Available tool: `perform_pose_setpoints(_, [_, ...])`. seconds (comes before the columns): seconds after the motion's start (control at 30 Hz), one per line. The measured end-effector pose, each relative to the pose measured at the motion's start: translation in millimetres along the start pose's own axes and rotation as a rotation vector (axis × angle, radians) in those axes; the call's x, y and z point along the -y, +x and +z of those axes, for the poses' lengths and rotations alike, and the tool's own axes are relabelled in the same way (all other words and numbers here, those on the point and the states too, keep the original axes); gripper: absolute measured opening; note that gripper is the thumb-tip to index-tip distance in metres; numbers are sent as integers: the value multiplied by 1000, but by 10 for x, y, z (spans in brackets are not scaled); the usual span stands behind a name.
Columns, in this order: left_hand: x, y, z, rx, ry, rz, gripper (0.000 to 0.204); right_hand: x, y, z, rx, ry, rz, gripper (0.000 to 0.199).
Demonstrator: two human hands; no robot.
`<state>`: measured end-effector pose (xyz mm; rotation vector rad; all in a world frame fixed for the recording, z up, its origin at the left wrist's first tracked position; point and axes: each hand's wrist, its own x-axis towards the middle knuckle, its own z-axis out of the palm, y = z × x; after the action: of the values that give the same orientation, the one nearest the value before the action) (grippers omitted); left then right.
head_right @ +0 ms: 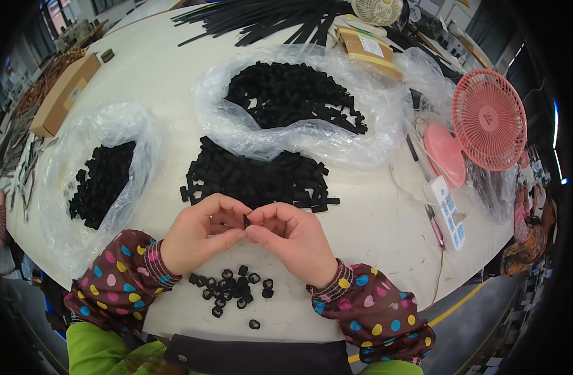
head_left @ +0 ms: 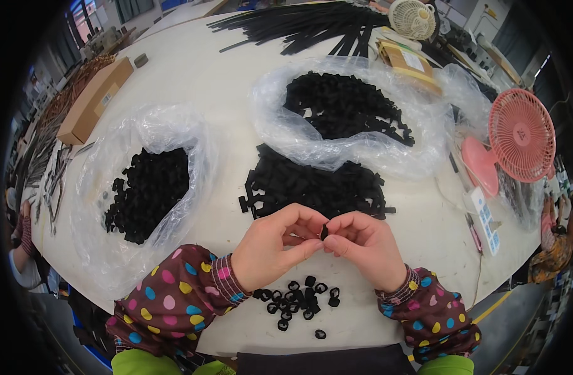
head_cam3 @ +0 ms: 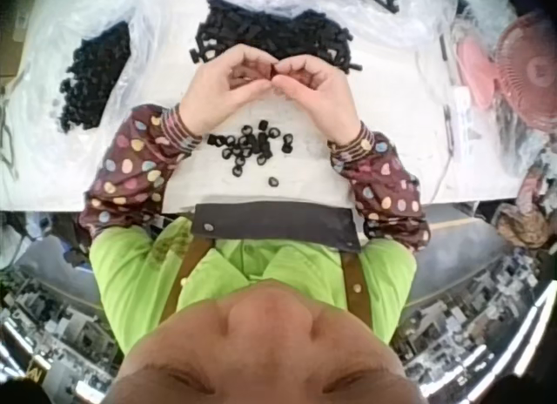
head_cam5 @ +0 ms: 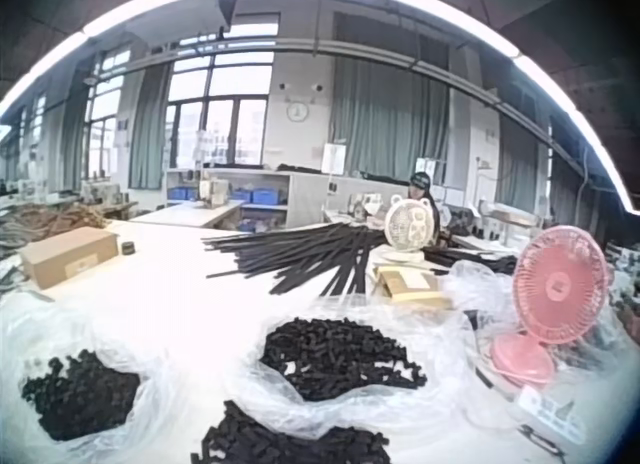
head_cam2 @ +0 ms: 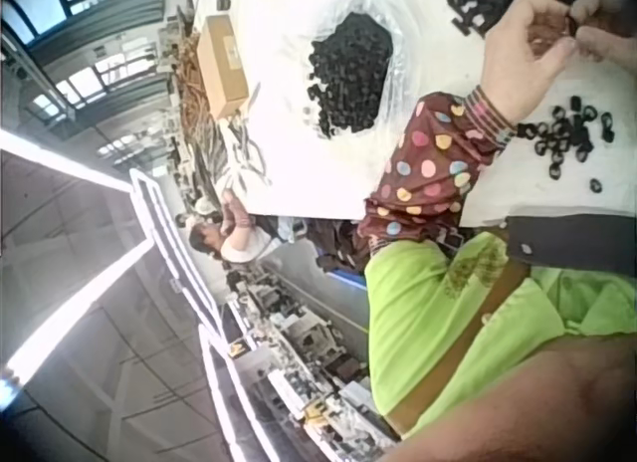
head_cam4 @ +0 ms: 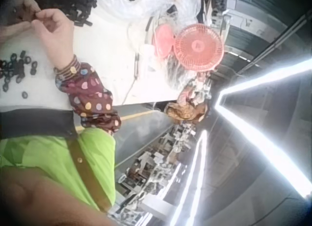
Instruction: The person assembles loops by folding black strips by hand and places them onto the table.
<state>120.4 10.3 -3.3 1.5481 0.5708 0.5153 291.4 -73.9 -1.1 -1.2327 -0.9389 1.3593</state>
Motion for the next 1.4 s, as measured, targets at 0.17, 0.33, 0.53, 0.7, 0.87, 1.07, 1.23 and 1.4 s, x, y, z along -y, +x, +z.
perform_pose_setpoints(0.17, [15, -1, -11, -37, 47, 66, 21, 3, 4, 0, -42, 64, 54, 15])
perform_pose_setpoints(0.33, [43, -6, -9, -72, 146, 113, 16, -66, -7, 41, -130, -351, -107, 13])
perform_pose_setpoints(0.53, [81, -8, -13, -127, 314, 197, 9, -113, -50, 96, -121, -478, -195, 14])
perform_pose_setpoints(0.7, [50, -36, -93, -82, 1007, 681, 20, -15, -15, 48, 5, -79, 45, 15])
perform_pose_setpoints(0.87, [68, -47, -57, -65, 1013, 781, 19, 10, -28, 24, 113, -172, 149, 9])
perform_pose_setpoints(1.07, [64, 36, -104, 145, -269, -135, 15, 38, 4, -51, 152, 107, 211, 5])
perform_pose_setpoints(1.23, [43, 37, -111, 190, -592, -414, 22, 69, -4, -35, 165, 126, 201, 6])
perform_pose_setpoints(1.4, [94, 52, -144, 196, -554, -357, 20, 20, -40, 37, 71, -117, 12, 8])
